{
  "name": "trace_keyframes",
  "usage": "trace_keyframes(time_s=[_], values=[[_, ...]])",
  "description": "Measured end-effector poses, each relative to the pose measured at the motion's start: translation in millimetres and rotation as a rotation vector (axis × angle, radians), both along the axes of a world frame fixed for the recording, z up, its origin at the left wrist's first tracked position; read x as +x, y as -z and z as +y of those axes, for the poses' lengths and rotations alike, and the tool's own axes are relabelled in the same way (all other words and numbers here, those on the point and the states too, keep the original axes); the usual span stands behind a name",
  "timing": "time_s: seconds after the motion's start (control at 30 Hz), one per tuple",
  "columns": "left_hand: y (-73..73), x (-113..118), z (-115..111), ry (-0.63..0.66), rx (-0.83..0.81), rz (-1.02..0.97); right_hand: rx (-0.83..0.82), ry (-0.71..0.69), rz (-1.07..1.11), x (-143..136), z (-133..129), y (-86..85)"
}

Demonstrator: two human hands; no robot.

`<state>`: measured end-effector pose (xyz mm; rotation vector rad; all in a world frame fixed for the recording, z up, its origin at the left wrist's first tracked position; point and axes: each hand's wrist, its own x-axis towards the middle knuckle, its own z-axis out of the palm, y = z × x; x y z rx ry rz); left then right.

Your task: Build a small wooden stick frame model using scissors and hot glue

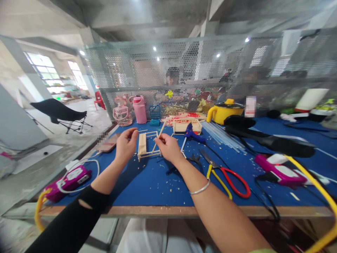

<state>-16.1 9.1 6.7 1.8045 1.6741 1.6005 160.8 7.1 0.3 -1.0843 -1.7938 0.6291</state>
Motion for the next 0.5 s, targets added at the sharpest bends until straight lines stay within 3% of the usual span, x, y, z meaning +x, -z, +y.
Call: trace_keyframes(time_s=[0.1,0.17,0.23,0.3,0.37,0.43,0.5], values=[[-12.4,30,-10,0.319,0.013,-0.049,0.045,-0.038,-0.162,-9,-7,-5.0],[-18.3,45,-12,0.386,0.004,-0.06,0.044,-0.025,-0.261,-10,-13,-14.5],[-20.8,51,-12,0.369,0.014,-0.097,0.03,0.009,-0.351,3,-22,-27.4],[-19.1,51,-15,0.324,0.019,-0.086,0.0,0.082,-0.467,31,-34,-38.4],[-13.6,50,-22,0.315,-0.008,0.057,-0.077,0.31,-0.774,71,-51,-41.7],[-6.0,51,-33,0.385,-0.057,0.315,-0.206,0.476,-1.016,112,-69,-35.0],[1.4,56,-44,0.462,-0.089,0.554,-0.378,0.509,-1.118,146,-83,-21.8]])
